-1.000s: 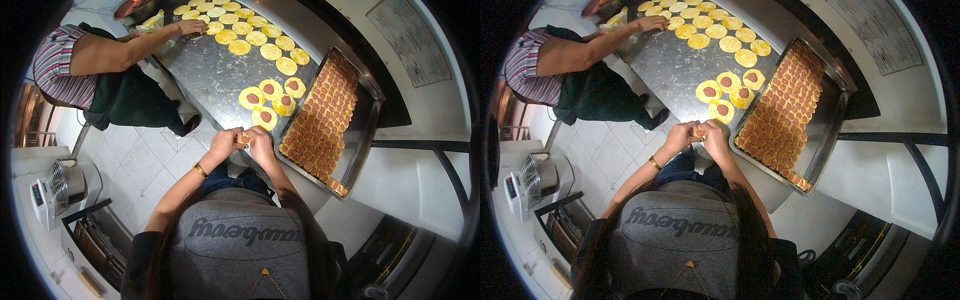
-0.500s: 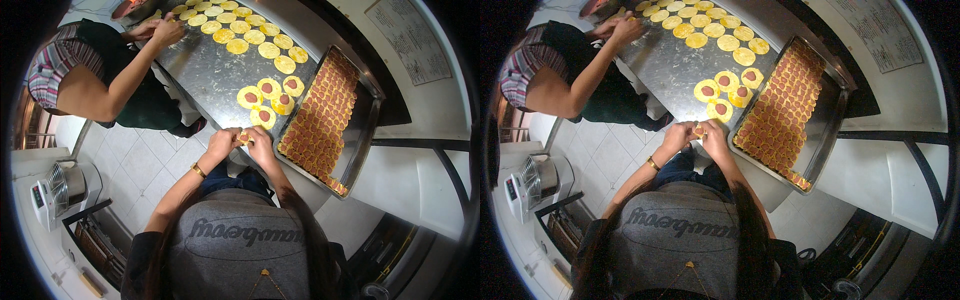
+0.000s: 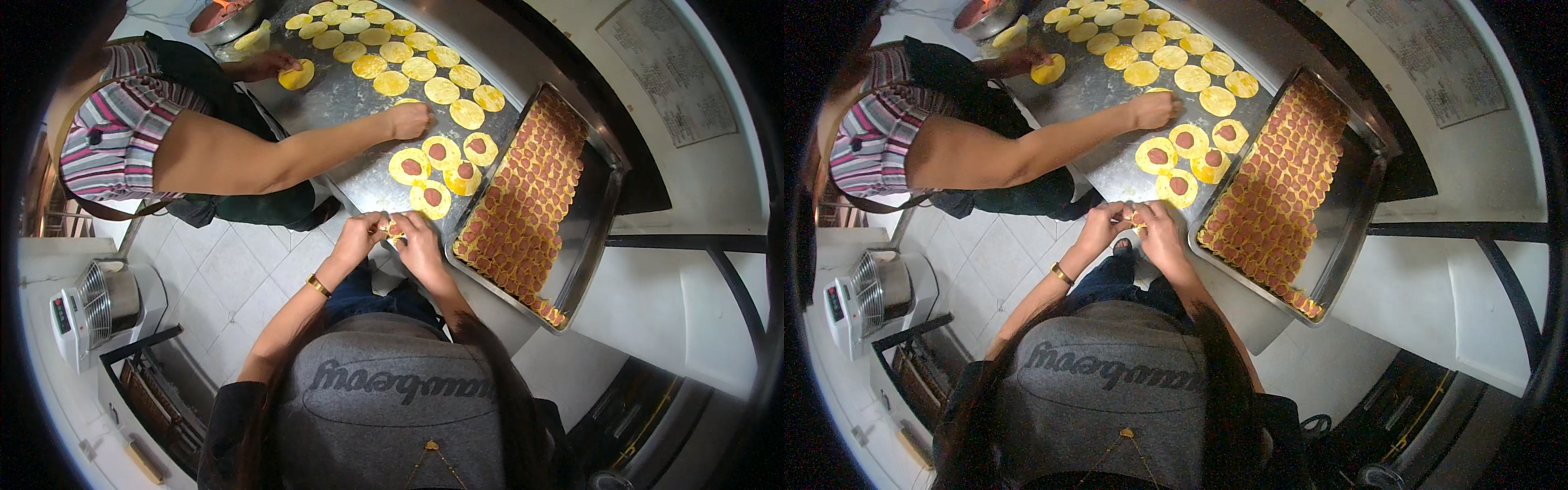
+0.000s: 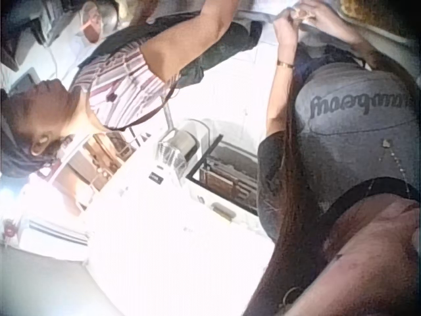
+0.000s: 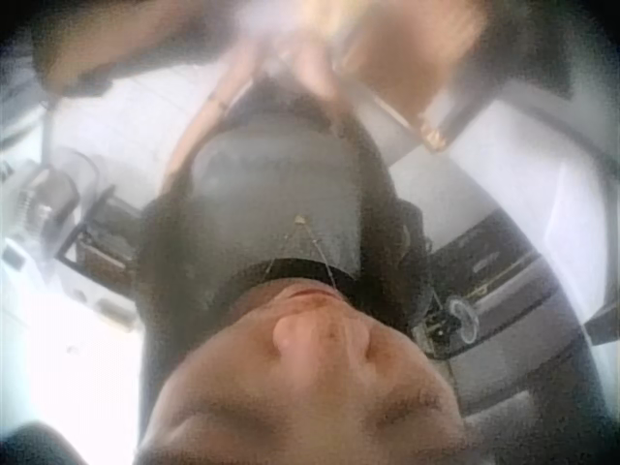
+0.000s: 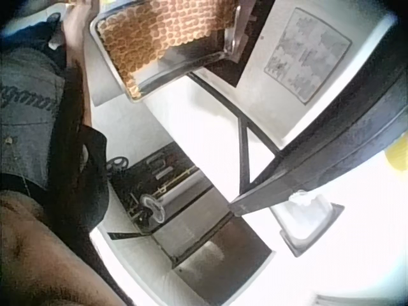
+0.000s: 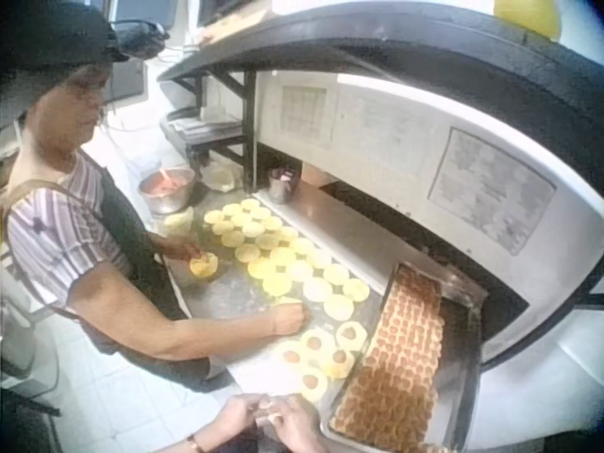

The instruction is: The person places a small sausage onto a round yellow dough disc, folds the dough around the sausage to form a pastry, and places it on a metal tray. The person repeats this process continuously while another person works nearby.

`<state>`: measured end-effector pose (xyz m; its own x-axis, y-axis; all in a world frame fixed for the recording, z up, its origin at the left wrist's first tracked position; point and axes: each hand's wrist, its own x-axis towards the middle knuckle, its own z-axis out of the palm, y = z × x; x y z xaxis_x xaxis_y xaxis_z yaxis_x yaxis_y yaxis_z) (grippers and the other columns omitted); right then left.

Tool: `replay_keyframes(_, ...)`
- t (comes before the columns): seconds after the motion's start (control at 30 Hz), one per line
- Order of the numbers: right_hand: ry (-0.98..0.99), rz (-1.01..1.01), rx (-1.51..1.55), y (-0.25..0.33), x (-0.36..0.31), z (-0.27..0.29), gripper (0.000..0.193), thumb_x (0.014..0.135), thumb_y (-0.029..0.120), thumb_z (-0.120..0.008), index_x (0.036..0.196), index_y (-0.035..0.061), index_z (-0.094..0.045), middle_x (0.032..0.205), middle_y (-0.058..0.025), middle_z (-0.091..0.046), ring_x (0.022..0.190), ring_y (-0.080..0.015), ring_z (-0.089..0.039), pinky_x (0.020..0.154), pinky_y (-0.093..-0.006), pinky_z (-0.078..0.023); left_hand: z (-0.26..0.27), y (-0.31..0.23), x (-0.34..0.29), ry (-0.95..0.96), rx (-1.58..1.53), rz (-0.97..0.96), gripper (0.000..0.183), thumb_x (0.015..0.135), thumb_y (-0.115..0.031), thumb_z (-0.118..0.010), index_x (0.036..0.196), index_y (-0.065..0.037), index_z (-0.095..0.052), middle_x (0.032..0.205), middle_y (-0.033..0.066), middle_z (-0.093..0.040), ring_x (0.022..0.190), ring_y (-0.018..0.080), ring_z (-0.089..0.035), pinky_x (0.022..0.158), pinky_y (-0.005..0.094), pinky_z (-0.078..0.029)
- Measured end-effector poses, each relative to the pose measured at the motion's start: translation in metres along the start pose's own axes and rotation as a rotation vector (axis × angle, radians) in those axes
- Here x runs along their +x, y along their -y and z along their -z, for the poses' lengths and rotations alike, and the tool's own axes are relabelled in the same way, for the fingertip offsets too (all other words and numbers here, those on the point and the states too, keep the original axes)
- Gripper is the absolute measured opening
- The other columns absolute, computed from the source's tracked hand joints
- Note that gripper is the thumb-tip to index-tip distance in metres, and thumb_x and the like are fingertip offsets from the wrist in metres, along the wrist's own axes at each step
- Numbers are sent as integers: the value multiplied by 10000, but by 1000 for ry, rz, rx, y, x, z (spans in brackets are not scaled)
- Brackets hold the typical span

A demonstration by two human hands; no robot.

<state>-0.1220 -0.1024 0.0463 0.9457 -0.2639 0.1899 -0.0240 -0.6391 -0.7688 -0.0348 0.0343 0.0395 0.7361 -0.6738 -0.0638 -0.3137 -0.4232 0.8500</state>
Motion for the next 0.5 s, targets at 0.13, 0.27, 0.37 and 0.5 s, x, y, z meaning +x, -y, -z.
replay_keyframes(0.13, 1, 18, -103, -12, -1, -6, 280, 675, -52, -634, 938, 42, -621, 919, -133, -582, 913, -346, -569, 776, -409, -474, 5, -6, 2, 53, -13, 100, 184, 770, -73, -711, 902, 18, -621, 817, 145, -657, 779, 241, -677, 670, 318, -527)
replay_keyframes(0.27, -68, -132, 265, -13, 4, 33, 343, 674, -95, -637, 999, 16, -631, 943, -107, -603, 860, -198, -633, 727, -279, -538, -5, 15, 10, -50, -45, -44, 194, 764, -64, -674, 943, -8, -624, 788, 156, -645, 684, 259, -650, 637, 338, -514)
replay_keyframes(0.37, -297, -230, 471, -70, 5, 79, 351, 700, -55, -685, 1034, 37, -632, 986, -54, -634, 893, -154, -615, 783, -302, -530, -23, 7, 31, -145, 45, -81, 144, 804, -75, -624, 929, -5, -608, 828, 166, -626, 733, 302, -633, 687, 372, -507)
replay_keyframes(0.5, -588, -114, 353, -143, 26, 209, 350, 710, -77, -689, 1040, 25, -630, 1043, -67, -640, 901, -151, -616, 794, -292, -522, -48, -8, 48, -286, 270, -92, 138, 821, -152, -623, 911, -58, -577, 820, 110, -581, 746, 282, -603, 670, 383, -485)
